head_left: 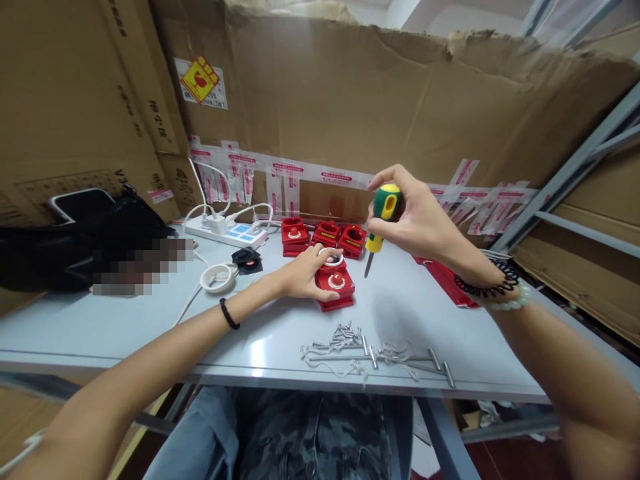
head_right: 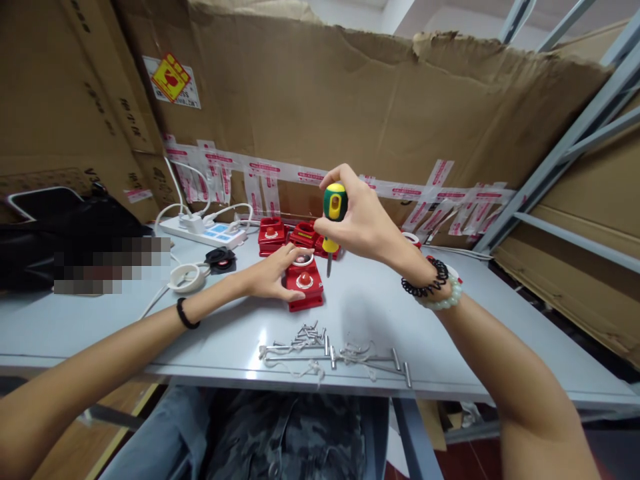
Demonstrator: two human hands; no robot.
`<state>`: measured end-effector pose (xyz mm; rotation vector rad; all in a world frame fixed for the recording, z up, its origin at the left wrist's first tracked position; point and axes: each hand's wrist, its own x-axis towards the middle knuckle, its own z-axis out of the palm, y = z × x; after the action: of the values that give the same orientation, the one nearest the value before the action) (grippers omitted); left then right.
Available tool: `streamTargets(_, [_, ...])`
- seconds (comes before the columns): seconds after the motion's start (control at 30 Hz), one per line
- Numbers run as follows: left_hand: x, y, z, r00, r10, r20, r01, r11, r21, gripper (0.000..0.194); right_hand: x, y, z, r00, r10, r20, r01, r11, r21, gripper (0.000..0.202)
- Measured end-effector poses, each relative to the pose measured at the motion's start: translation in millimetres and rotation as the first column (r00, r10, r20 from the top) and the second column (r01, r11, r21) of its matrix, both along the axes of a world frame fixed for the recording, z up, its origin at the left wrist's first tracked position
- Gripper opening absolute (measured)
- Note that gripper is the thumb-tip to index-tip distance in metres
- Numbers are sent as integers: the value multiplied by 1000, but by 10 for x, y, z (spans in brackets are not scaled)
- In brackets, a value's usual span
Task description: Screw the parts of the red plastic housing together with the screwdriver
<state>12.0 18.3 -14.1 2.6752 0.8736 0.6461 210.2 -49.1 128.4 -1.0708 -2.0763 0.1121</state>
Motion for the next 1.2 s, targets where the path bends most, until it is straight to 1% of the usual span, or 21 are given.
streamTargets(0.07, [-2,3,-5,1000,-2,4,1,1000,15,88,-5,6,-23,998,-55,-7,55,998,32,24])
streamTargets(0.1, [-3,6,-10,1000,-7,11,7,1000,26,87,-7,10,-57,997,-76,10,76,997,-8,20])
streamTargets(0.13, [-4,11,-17,1000,-15,20,14,999,38,86,-8,17,-108,995,-86,45,89,992,-92,17])
streamTargets(0.17, [-5,16,-25,999,-24,29,23,999,47,85,-8,25,-173,992,-75,103,96,972,-216,15])
streamTargets(0.2, [-7,20,-32,999,-31,37,29,998,54,84,-8,35,-251,984,-45,173,106,926,-362,14])
streamTargets(0.23, [-8,24,-38,998,-36,42,33,998,56,84,-8,47,-338,965,0,262,133,862,-489,11])
streamTargets(0.27, [-8,27,-43,998,-38,44,36,998,56,84,-8,60,-427,931,45,363,178,810,-558,7])
streamTargets(0.3, [-9,28,-46,998,-36,44,33,998,53,85,-8,74,-514,896,52,441,223,806,-548,11])
streamTargets(0.33, [-9,27,-48,999,-30,43,28,998,49,85,-9,87,-595,861,33,507,254,837,-485,20])
streamTargets(0.37, [-9,26,-48,999,-25,41,23,999,46,85,-10,98,-664,825,20,565,283,850,-443,27])
streamTargets(0.43, [-8,21,-46,999,-16,35,15,999,41,85,-14,113,-763,777,13,629,315,857,-407,34])
streamTargets(0.47, [-8,18,-43,999,-12,31,11,999,39,85,-16,117,-791,766,24,642,318,854,-411,35])
streamTargets(0.53, [-6,13,-35,1000,-7,21,6,999,37,86,-19,120,-809,768,42,639,299,859,-416,31])
streamTargets(0.6, [-4,10,-25,1000,-7,13,6,999,38,87,-17,122,-783,779,54,625,266,874,-406,24])
streamTargets(0.73, [-3,3,-6,1000,-18,8,17,999,40,86,-5,107,-647,845,53,532,176,912,-371,16])
streamTargets(0.8, [-7,2,-2,1000,-18,9,17,999,32,86,-6,63,-587,876,99,472,108,914,-391,15])
streamTargets(0.83, [-11,3,-1,1000,-17,7,17,999,29,86,-11,28,-574,879,146,453,71,901,-427,16])
streamTargets(0.93, [-23,7,3,1000,-10,-5,10,1000,18,90,-36,-111,-631,853,287,435,4,831,-556,14])
streamTargets(1.03, [-38,1,20,1000,-9,-19,9,1000,-4,96,-45,-228,-780,805,317,501,55,802,-595,12])
streamTargets(1.1, [-54,-15,42,999,-15,-37,14,1000,-25,102,-33,-259,-856,783,338,523,62,794,-605,12])
streamTargets(1.2, [-100,-46,88,996,-20,-82,17,999,-32,106,-4,-258,-850,801,314,509,33,827,-561,13])
